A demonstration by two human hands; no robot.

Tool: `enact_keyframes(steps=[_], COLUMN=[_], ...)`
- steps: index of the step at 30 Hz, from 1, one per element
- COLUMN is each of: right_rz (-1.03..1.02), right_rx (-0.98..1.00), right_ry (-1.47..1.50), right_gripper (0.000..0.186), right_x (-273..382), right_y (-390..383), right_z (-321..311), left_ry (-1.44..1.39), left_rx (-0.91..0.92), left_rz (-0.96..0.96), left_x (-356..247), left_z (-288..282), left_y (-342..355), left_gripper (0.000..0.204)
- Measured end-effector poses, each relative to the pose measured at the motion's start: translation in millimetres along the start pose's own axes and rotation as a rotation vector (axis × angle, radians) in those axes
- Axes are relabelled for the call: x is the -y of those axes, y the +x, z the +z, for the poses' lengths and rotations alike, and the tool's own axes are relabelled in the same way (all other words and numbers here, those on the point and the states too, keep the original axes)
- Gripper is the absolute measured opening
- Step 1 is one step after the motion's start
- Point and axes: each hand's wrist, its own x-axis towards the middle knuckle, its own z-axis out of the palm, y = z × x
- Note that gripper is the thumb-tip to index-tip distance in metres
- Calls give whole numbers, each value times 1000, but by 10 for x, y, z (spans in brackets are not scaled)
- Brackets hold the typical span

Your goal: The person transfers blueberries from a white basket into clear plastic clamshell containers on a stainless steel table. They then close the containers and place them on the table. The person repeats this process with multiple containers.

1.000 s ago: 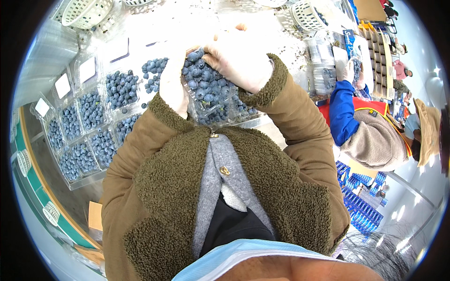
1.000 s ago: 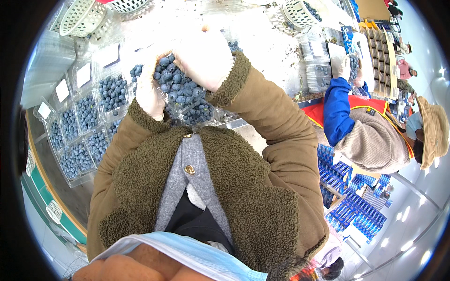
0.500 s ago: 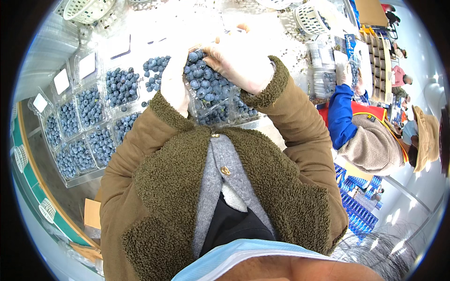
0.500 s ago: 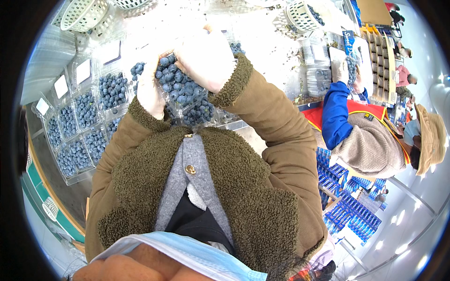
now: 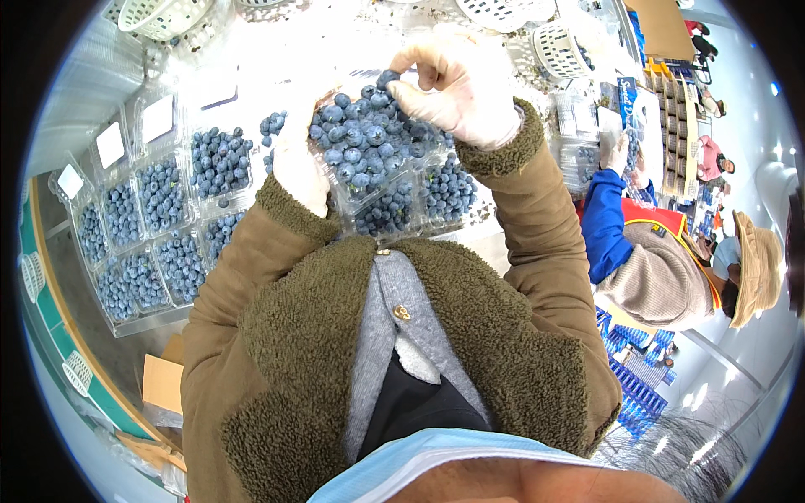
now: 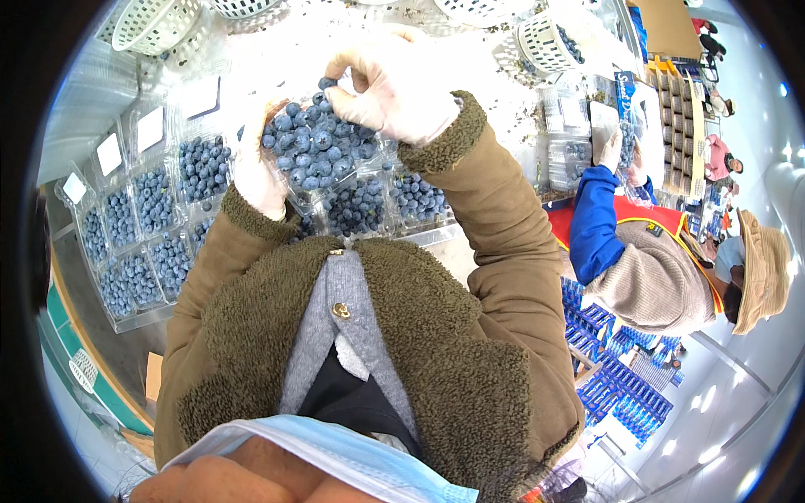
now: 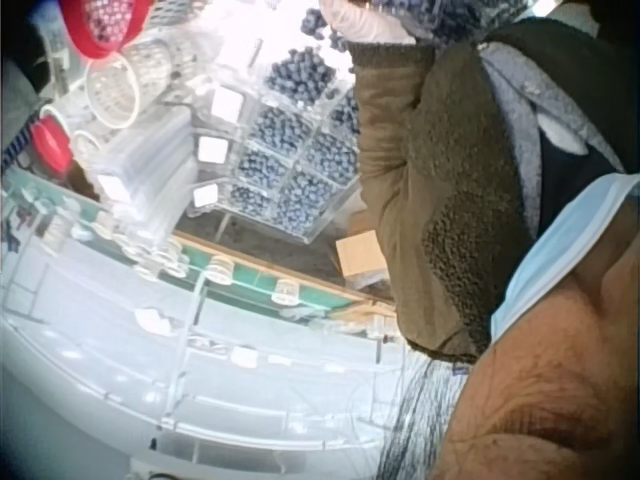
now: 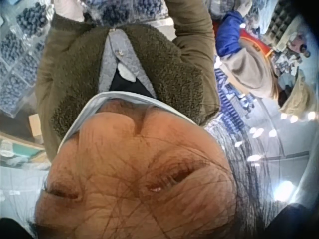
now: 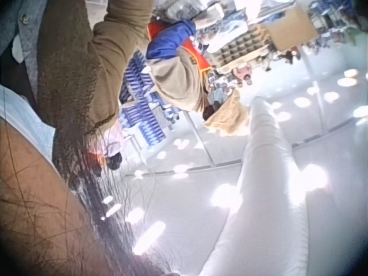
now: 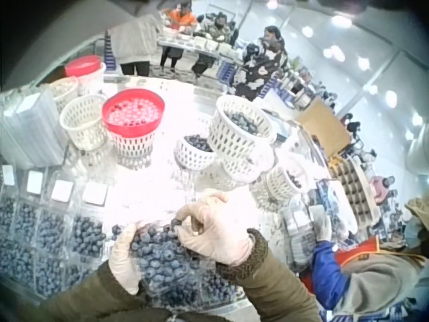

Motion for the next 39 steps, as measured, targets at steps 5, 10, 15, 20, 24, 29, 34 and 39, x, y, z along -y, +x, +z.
enact_keyframes(steps=[5,10,15,20,24,29,34,39], right_rz=[-76,60,135,225,440,113,17,40], right_rx=[-247,-439,-353,-308,-189,-89,-44,-54], right_ry=[-370,-726,104,288,671,126,-16,33], right_gripper=[14,20,16,14,23,28,28,30], right_x=[-301,-570,-450,-390,-232,29,236,241], right_y=[506,1038,445,-338,-800,-974,-998,-988], right_z=[-128,-278,-240,-114,-76,-202,-191,-140], left_ry=[161,114,225,256,337,450,503,466], left_rx=[-57,-85,-140,-172,-133,-34,146,84], left_rz=[148,144,216,156,164,162,178,97], left_x=[-34,-39,-86,-24,76,234,248,245], left_z=[13,-59,-78,67,182,252,269,257], left_y=[4,8,28,14,-33,-70,-178,-237], left_gripper=[32,36,39,40,37,36,38,42])
